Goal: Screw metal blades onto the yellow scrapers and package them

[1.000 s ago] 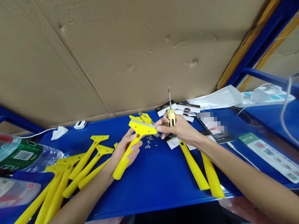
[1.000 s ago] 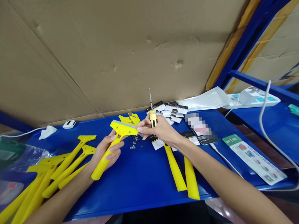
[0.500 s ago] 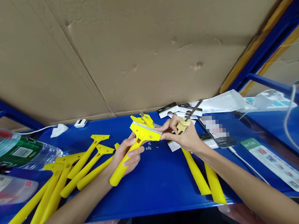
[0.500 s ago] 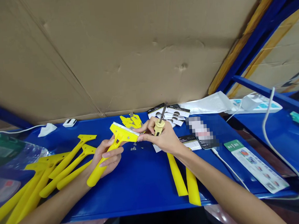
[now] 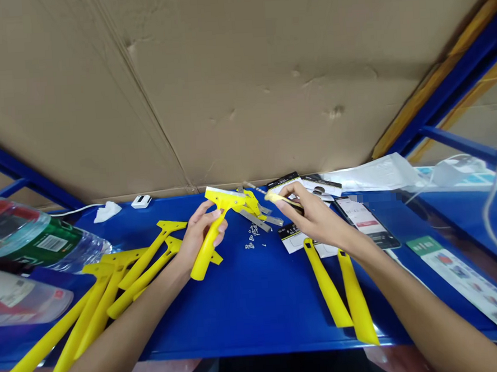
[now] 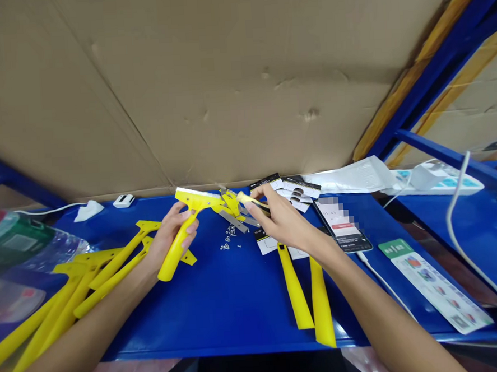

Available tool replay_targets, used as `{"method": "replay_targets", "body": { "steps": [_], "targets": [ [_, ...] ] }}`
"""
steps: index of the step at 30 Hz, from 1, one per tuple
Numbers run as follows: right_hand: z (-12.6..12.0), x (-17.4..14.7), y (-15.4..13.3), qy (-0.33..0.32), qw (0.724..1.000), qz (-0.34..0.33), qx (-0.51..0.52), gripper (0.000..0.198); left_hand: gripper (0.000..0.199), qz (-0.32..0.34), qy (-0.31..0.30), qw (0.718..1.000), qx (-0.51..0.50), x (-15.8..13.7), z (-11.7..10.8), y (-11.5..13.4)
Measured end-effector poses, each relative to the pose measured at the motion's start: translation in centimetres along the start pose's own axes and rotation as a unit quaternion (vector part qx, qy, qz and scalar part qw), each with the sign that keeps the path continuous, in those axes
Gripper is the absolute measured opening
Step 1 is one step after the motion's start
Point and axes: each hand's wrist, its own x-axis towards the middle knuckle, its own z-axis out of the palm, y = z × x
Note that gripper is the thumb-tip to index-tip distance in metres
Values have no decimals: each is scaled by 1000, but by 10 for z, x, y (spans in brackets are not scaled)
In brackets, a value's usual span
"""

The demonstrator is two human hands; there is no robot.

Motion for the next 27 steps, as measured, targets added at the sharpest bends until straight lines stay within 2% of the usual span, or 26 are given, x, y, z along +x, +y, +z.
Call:
{"method": "replay_targets", "body": {
  "steps": [6,9,24,27],
  "targets": [
    [-7,4,1,55,992,-113,5,17,42,37,18,996,82,0,-2,-6],
    [-8,5,7,59,988,-142,-4,17,41,50,27,993,103,-1,-1,-5],
    [-6,4,6,60,986,-152,14,20,37,73,6,984,163,-5,2,-8],
    [-7,1,-3,50,994,-97,-19,25,34,78,-4,981,179,-8,5,-9]
  ]
}}
